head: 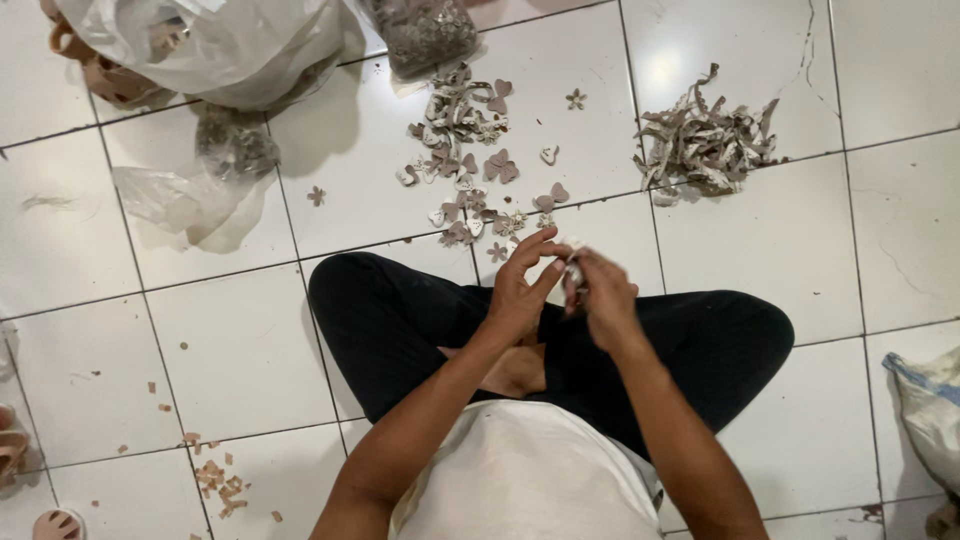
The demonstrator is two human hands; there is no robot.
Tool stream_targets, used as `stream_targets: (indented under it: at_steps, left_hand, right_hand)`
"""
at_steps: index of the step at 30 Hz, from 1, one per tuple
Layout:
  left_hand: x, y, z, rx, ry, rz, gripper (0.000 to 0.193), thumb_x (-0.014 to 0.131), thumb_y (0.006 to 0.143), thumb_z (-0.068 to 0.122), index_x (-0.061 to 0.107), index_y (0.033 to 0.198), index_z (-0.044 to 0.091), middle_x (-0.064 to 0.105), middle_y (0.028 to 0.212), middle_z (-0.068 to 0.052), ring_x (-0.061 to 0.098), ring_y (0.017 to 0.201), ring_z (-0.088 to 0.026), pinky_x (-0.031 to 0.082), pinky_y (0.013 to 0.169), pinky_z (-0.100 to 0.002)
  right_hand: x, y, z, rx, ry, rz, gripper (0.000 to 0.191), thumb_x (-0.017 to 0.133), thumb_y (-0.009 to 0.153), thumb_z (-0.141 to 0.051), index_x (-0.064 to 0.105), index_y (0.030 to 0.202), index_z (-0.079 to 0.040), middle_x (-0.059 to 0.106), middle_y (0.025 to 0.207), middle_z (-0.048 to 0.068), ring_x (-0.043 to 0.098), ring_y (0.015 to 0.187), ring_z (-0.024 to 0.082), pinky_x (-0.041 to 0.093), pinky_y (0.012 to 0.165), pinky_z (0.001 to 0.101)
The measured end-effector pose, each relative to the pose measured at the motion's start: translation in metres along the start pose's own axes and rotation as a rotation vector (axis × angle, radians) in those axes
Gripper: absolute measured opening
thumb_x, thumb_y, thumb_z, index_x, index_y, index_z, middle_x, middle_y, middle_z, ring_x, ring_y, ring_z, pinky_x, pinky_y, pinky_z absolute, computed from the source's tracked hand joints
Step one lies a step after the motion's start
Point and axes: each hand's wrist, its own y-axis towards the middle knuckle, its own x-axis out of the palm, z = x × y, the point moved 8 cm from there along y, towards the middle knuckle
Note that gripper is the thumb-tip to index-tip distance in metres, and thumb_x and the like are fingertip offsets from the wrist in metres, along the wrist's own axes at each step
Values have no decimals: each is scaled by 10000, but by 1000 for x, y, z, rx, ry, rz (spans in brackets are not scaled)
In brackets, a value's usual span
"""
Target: The person sits cross-legged on a tiled floor and sorts small decorative craft pieces by shape. They pick up heart-shaped and flower-shaped items from a mixed pile, separate them into distinct groups, and move scrap material to the side. The person handles the pieces one at a time, organizing them into neat piles on the floor.
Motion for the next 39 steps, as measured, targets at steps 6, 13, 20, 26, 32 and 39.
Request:
stream_targets:
  at_steps: [6,13,20,26,32,39]
  left_hand:
    - [4,14,-33,98,736,-270,448,608,983,176,570,1420,85,432,1576,-149,384,1455,-367,314,1180,-524]
    - [30,39,-75,423,1232,-385,620,607,957,198,413,1542,125,273,1670,-142,233,1540,-359,222,1246,-511]
    - [-6,74,-87,406,1176,-295,683,588,986,285,332,1585,79,256,1669,-149,198,1544,-349,182,1247,-530]
    - [-41,84,-67,390,1123,-157,554,559,1036,287,416,1515,47,280,1677,-171,235,1575,-325,202,1296,-506]
    - [-121,87,-46,119,799,462,625,496,1080,340,379,1559,-44,198,1677,-244,189,1566,-392,138,1263,-563]
    - [-169,141,-44,41,640,518,399,524,1074,310,609,1346,31,378,1627,-206,348,1483,-386,261,1225,-515]
  right_hand:
    - [-132,76,-129,-370,-549,279,320,507,1094,-235,680,1146,29,702,881,141,673,720,156,550,589,293]
    - [-146,86,-168,-482,-1212,421,438,649,985,-174,586,1387,-13,514,1506,207,618,1222,340,526,998,445]
    - [-82,123,-119,-709,-2086,135,554,686,888,-143,590,1431,-94,330,1663,128,285,1511,344,209,1223,520]
    - [-61,162,-126,-697,-1692,171,497,552,1072,-254,468,1512,-38,275,1700,168,207,1585,355,179,1293,530]
    - [24,208,-82,-738,-1545,30,653,461,1089,-342,258,1625,-29,146,1708,172,143,1569,361,155,1251,545]
    - [86,155,-48,-720,-1305,-104,481,602,1014,-312,551,1415,-53,394,1590,174,345,1501,336,238,1241,527]
